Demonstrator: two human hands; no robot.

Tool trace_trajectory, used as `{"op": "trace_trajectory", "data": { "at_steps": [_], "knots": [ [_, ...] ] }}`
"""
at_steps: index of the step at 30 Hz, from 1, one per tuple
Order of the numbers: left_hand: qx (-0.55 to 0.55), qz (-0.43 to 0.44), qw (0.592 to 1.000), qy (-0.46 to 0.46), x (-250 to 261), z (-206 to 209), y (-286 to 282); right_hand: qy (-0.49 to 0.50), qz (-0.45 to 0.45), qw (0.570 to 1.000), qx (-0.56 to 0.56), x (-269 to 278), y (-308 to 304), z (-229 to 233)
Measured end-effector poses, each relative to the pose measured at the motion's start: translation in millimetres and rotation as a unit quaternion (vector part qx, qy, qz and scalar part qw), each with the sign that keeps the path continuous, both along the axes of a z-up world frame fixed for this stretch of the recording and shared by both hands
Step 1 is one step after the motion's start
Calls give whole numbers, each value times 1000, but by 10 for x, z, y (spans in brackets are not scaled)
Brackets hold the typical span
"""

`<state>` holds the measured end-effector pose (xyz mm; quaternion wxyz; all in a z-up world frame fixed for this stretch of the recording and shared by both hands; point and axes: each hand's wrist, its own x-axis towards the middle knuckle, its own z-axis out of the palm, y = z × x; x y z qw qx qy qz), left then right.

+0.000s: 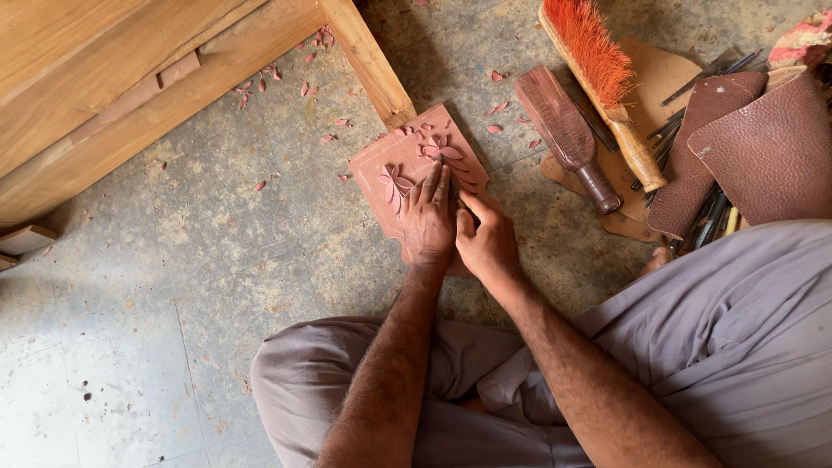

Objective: The person carves a decorative floral pattern into a piece of wood using a chisel and a wooden mallet.

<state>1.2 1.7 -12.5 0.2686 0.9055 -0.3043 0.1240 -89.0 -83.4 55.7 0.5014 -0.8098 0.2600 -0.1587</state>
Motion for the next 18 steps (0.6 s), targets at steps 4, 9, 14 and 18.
{"op": "trace_trajectory", "data": {
  "at_steps": [4,9,14,18],
  "knots": [
    [-24,-14,1000,2,-9,-28,56,86,-9,996,7,-58,137,131],
    [-43,-23,998,39,-35,28,83,88,-9,994,-64,-43,198,160],
    [-42,-20,998,48,-22,39,75,105,-6,994,-38,-34,173,172],
    [-41,-30,998,47,2,22,83,105,-14,994,-12,-9,130,168]
  ]
}}
